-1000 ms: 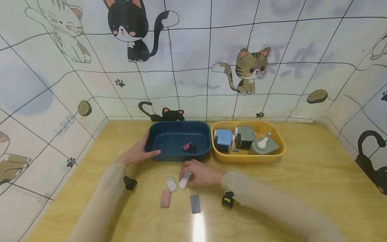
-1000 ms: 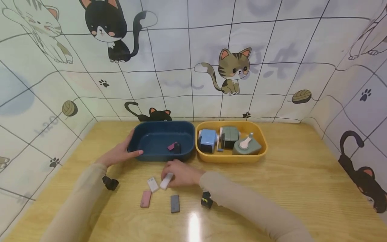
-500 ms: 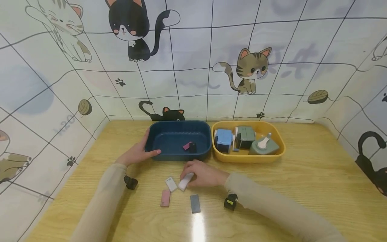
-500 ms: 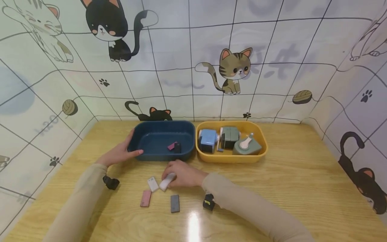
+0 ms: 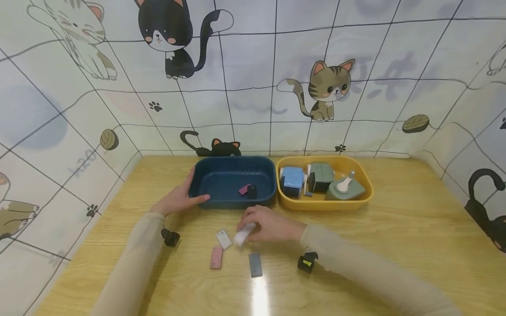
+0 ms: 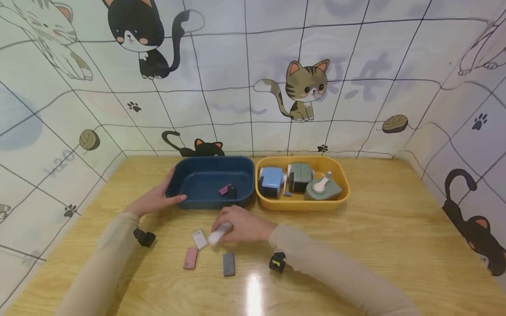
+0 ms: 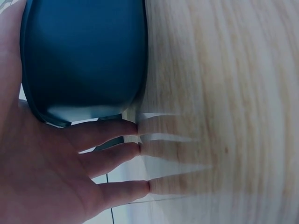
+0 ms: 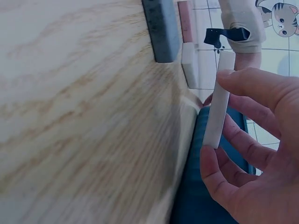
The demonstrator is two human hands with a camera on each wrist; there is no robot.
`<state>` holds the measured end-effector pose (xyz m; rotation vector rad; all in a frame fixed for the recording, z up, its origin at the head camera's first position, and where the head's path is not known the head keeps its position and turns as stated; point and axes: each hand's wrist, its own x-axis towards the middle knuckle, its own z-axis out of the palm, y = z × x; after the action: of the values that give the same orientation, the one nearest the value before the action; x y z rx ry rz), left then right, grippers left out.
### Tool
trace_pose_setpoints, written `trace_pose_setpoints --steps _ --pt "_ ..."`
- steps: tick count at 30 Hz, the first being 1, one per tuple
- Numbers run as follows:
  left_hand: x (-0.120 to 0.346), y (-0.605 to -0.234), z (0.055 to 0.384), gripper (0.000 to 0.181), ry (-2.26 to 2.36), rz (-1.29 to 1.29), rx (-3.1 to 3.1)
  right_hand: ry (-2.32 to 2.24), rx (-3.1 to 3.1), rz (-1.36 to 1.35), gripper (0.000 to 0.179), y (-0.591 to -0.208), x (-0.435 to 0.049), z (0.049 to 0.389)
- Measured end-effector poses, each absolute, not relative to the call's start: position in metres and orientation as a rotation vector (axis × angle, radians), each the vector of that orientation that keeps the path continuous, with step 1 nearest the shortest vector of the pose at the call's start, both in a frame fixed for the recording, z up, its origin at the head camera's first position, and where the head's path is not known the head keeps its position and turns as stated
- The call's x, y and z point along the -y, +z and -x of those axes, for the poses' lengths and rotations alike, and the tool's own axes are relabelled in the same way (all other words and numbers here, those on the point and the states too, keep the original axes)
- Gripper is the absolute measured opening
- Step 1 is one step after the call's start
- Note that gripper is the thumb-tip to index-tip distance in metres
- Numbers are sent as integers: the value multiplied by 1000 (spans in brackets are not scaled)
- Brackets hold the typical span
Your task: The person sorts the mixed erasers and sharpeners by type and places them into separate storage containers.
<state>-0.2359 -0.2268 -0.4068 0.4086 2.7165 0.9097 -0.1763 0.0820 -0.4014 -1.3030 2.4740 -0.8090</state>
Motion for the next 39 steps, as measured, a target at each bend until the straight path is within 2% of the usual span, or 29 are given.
trace_pose_setpoints --steps 14,39 --pt "228 -406 232 111 909 -410 -2718 -854 -2442 1347 25 -385 -86 173" --pt "230 -410 242 113 869 -375 -2712 -871 -2467 1387 28 -363 -84 190"
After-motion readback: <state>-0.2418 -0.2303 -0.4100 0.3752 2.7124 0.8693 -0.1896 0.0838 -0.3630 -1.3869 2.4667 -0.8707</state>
